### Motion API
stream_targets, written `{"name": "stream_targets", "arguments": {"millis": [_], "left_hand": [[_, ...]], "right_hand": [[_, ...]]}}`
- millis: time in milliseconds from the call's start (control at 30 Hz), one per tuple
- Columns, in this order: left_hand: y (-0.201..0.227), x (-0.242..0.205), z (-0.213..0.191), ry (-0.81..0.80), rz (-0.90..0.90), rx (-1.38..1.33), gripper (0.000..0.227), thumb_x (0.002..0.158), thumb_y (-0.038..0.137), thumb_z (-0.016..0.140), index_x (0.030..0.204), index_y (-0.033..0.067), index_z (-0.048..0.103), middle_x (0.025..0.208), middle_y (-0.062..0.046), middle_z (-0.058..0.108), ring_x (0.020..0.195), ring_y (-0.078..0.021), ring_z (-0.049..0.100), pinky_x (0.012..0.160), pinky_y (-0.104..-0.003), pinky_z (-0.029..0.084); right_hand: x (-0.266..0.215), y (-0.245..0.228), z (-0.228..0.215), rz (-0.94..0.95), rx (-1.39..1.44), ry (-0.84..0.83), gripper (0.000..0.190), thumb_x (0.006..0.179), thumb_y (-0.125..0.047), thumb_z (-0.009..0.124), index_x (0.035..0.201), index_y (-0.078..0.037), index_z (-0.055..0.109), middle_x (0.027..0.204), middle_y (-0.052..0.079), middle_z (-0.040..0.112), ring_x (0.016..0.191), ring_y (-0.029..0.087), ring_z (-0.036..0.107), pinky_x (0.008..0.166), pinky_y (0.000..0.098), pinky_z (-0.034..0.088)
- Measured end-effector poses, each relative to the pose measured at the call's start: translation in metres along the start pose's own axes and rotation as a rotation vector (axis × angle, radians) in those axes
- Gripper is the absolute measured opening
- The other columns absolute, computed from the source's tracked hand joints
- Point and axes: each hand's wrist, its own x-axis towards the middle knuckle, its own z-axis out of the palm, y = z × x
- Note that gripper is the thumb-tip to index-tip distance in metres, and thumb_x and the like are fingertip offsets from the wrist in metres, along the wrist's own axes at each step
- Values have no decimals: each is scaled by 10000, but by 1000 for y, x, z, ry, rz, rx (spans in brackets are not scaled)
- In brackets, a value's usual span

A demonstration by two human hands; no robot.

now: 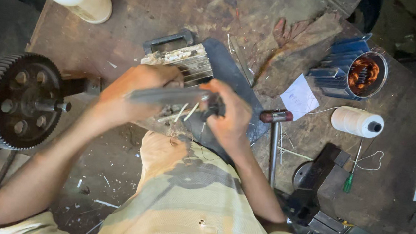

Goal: The person strips the insulation from the ends of several thin copper wires using a screwdriver and scissors. They then apply a liquid from a plastic bottle onto the exposed wire ends and continue to scrape the wires with the screwdriver.

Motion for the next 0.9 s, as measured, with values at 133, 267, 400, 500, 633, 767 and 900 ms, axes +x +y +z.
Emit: {"name": "stream_targets", "arguments": {"millis": [133,267,400,500,633,767,900], "left_hand": [[-16,10,14,-139,0,-284,175,934,118,624,1065,58,723,913,-127,770,789,-231,726,721,-379,557],[-10,18,35,-128,124,-567,321,840,34,629,1145,30,730,1051,-49,782,941,-137,723,828,-327,560],[-2,22,51,-180,-85,-853,223,964,74,545,1136,38,681,1005,26,726,840,-106,710,774,-277,555],[3,28,59,-98,42,-737,185,1062,116,585,1080,-22,705,922,-13,700,837,-70,602,752,-256,510],[19,37,77,-91,-116,-966,198,1041,151,590,1120,6,700,822,23,618,670,-40,500,582,-223,402],[34,35,87,-76,-333,-1175,207,1020,187,587,1120,40,694,728,39,560,540,-34,457,468,-210,365],[39,34,101,-23,-356,-1302,243,1028,197,584,1160,22,688,786,18,617,592,-40,541,520,-207,448]], "right_hand": [[-2,-6,-12,264,188,-12,581,869,-148,913,1329,-28,579,1095,86,758,950,168,778,828,299,626],[-12,-29,-21,147,50,-34,683,724,-194,962,1277,-22,602,1116,147,718,973,216,731,836,318,597],[-15,-32,-19,238,104,80,676,800,-113,896,1348,-29,510,1151,157,699,1019,196,710,874,317,588],[-17,-21,-20,419,335,131,591,925,-13,805,1409,-50,467,1083,85,729,995,132,729,883,286,594],[-25,6,-26,576,471,206,583,932,20,785,1417,-46,468,1055,80,731,958,118,693,863,253,558],[-42,11,-34,724,268,348,702,918,-55,826,1518,-56,460,1013,86,672,925,104,635,851,246,535],[-76,-17,-47,801,28,150,1029,709,-186,950,1565,-50,395,1178,178,568,1064,225,582,880,352,520]]}}
